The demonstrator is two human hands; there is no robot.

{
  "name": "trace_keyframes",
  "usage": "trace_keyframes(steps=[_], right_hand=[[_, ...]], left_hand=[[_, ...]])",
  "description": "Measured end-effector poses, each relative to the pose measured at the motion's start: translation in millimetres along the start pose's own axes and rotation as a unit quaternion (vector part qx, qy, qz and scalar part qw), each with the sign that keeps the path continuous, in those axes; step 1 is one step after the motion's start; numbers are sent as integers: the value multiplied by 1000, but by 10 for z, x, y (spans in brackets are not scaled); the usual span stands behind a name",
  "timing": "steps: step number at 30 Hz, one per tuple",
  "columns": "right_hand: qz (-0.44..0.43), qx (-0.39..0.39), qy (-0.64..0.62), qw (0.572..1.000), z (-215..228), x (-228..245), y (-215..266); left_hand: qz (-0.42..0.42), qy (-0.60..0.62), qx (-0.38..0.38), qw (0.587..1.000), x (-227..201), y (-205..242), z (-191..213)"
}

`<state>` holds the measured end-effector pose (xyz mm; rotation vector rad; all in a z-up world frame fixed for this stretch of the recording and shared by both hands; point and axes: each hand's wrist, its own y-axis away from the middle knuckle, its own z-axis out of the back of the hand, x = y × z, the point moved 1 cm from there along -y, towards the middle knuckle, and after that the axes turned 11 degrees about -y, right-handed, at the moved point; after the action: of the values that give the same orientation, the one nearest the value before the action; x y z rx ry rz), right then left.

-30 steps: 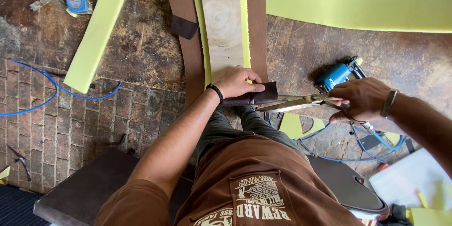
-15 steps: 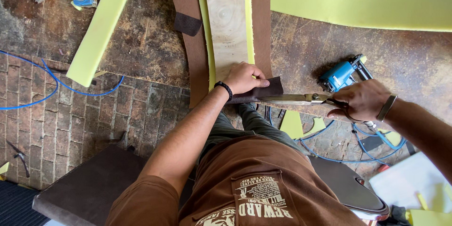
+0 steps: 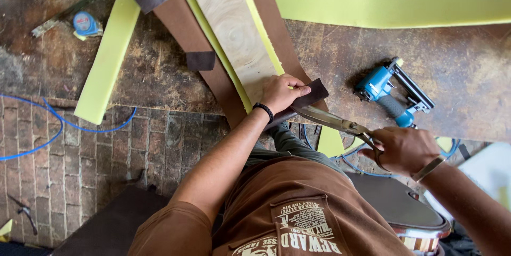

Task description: The person is upholstering a piece of furniture, likely a chair armrest. They use a staple gun to attach brown fabric over yellow foam padding, trim excess fabric with scissors, and adjust the fabric to fit the curved shape of the armrest.

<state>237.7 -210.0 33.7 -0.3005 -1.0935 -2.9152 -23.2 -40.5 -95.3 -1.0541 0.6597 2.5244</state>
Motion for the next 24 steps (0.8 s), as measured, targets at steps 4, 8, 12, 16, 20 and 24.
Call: trace_keyframes(steps=[4,8,12,16,20,24], right_hand=[[-89,83,50,991,275,264,-49],[-118,142,76,980,404,567,-114],[-115,112,80,984,497,642,-128],[-145,131,64,979,419,581,-162],[-171,125,1,977,89,576,-133],[-182,75,-143,970,-140,606,-207]], left_hand=[[24,-40,117,992,-27,-222,95],[37,39,215,975,37,-362,99],[40,82,183,979,157,-516,-24],[50,236,107,965,294,-620,21],[87,31,13,996,383,-533,381],[80,34,10,996,390,17,875]])
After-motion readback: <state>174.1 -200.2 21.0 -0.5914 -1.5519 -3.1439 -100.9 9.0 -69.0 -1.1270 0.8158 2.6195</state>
